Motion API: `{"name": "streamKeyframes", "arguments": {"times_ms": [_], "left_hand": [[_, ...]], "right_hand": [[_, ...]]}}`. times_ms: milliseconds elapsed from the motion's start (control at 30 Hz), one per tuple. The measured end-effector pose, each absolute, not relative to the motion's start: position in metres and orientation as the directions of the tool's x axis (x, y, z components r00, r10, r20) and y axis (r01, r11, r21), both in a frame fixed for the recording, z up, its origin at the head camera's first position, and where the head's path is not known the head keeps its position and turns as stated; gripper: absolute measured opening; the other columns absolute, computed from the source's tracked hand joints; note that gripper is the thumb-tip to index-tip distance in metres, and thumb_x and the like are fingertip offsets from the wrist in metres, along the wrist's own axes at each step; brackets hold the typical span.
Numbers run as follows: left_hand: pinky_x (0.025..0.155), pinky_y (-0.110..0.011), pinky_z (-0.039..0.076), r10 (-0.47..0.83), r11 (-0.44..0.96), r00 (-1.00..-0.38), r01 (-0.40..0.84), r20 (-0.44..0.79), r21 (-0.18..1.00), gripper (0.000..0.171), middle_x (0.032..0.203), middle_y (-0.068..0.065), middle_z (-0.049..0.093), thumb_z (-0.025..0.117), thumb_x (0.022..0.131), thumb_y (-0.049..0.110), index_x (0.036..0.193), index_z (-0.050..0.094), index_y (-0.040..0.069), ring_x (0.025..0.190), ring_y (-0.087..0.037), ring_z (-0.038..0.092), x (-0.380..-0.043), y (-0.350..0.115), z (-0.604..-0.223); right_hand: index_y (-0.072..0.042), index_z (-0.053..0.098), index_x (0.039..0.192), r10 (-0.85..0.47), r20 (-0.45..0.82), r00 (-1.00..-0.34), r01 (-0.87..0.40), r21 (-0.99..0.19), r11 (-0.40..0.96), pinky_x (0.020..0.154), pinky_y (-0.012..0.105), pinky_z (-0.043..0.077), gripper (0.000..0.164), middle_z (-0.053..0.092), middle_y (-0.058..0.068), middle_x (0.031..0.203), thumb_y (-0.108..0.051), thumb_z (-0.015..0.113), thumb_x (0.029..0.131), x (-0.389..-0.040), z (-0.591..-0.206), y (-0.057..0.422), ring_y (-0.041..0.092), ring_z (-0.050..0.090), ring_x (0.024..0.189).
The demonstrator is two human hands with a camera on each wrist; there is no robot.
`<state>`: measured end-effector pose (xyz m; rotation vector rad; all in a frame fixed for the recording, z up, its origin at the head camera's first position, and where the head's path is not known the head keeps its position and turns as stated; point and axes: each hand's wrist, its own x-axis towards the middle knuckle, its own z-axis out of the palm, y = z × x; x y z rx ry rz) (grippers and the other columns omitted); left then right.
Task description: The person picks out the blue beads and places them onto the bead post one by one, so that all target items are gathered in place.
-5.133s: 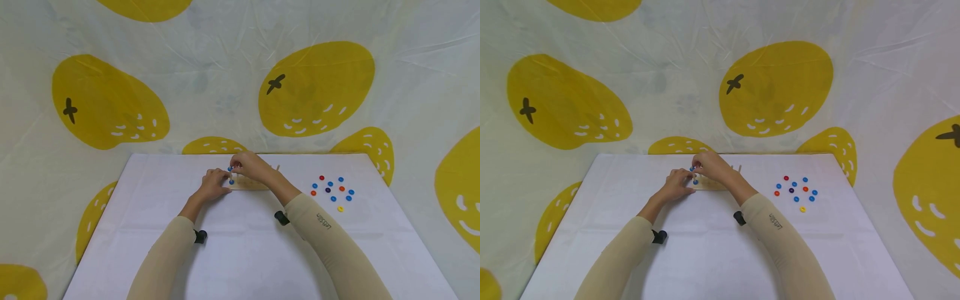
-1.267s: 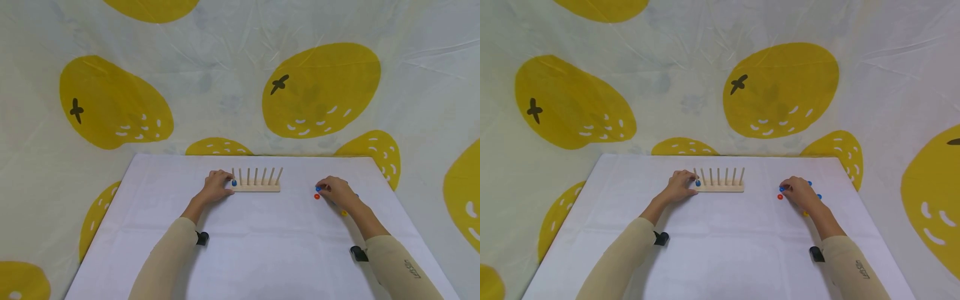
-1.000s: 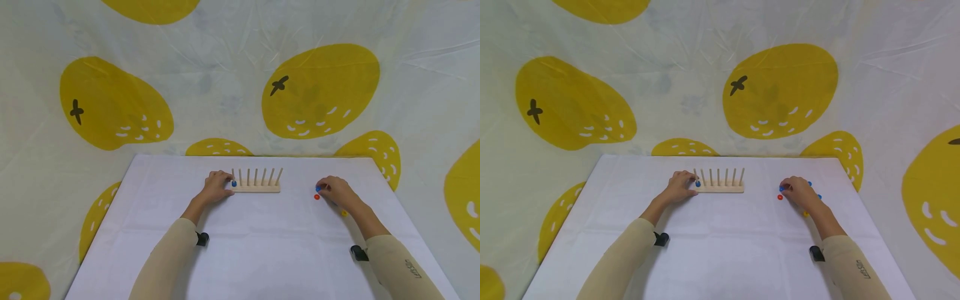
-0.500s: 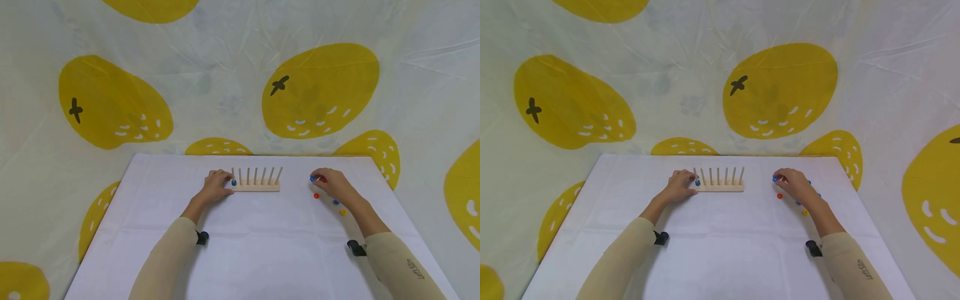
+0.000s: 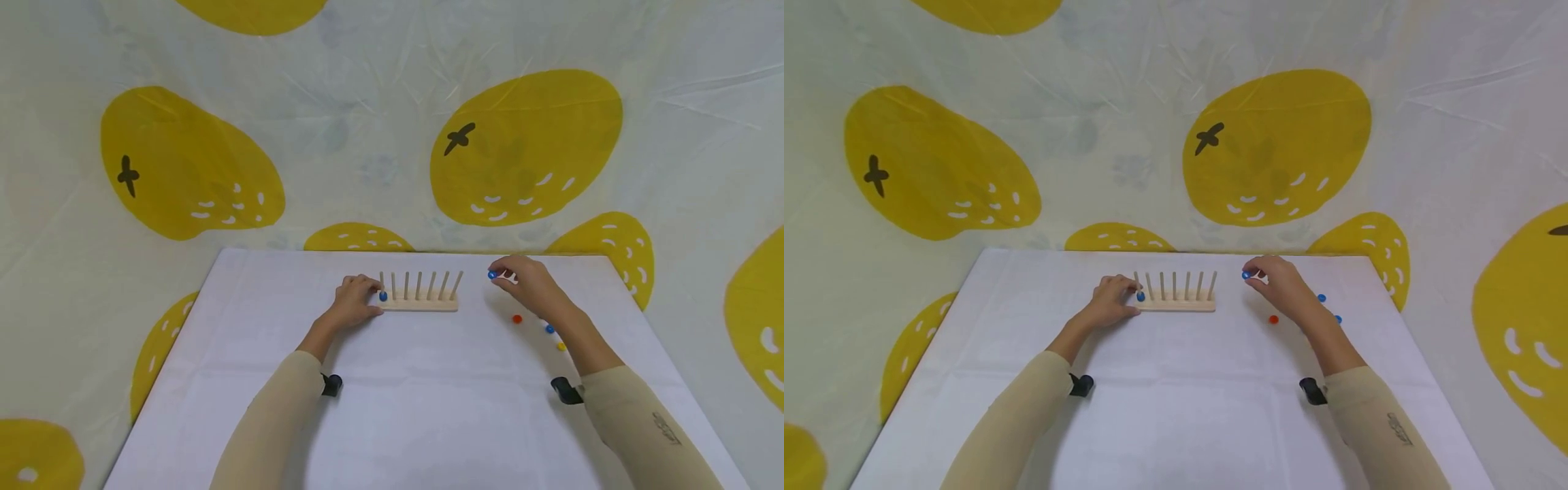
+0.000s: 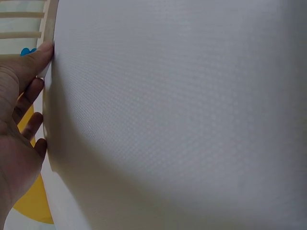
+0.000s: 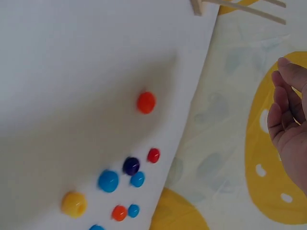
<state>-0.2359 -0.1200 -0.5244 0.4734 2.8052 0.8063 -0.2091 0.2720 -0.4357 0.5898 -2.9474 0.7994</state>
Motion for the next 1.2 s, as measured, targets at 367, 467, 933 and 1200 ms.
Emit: {"name": "streamKeyframes", "arguments": {"times_ms": [367,467,933,1200], "left_hand": [[0.110,-0.056,0.035,0.351,0.808,-0.931,0.249,-0.097,0.534,0.054,0.136,-0.007,0.062,0.085,0.087,0.030,0.135,0.065,0.014,0.138,-0.034,0.041,-0.235,-0.119,-0.524],[0.109,-0.056,0.036,0.351,0.805,-0.932,0.252,-0.088,0.537,0.054,0.135,-0.007,0.062,0.085,0.087,0.029,0.134,0.066,0.013,0.138,-0.035,0.042,-0.234,-0.119,-0.523],[0.111,-0.056,0.034,0.350,0.795,-0.933,0.246,-0.088,0.554,0.053,0.133,-0.007,0.062,0.085,0.087,0.028,0.134,0.066,0.013,0.138,-0.034,0.041,-0.234,-0.119,-0.521],[0.114,-0.055,0.034,0.336,0.804,-0.934,0.218,-0.119,0.554,0.054,0.135,-0.006,0.062,0.084,0.087,0.030,0.135,0.065,0.015,0.138,-0.032,0.040,-0.234,-0.118,-0.519]], "right_hand": [[-0.005,0.072,0.115,-0.392,0.247,-0.886,-0.463,-0.489,0.739,0.084,0.045,0.056,0.022,0.073,0.011,0.109,-0.010,0.076,0.094,-0.223,-0.416,0.235,0.027,0.065,0.097],[-0.005,0.073,0.115,-0.411,0.257,-0.875,-0.484,-0.490,0.725,0.084,0.045,0.056,0.022,0.074,0.010,0.108,-0.010,0.076,0.094,-0.226,-0.413,0.223,0.026,0.066,0.096],[-0.006,0.073,0.116,-0.493,0.265,-0.829,-0.554,-0.514,0.655,0.088,0.044,0.057,0.022,0.074,0.009,0.109,-0.014,0.075,0.095,-0.237,-0.405,0.160,0.026,0.066,0.099],[-0.005,0.073,0.117,-0.545,0.231,-0.806,-0.576,-0.519,0.632,0.090,0.042,0.055,0.022,0.073,0.008,0.109,-0.013,0.074,0.096,-0.243,-0.413,0.131,0.024,0.066,0.100]]}}
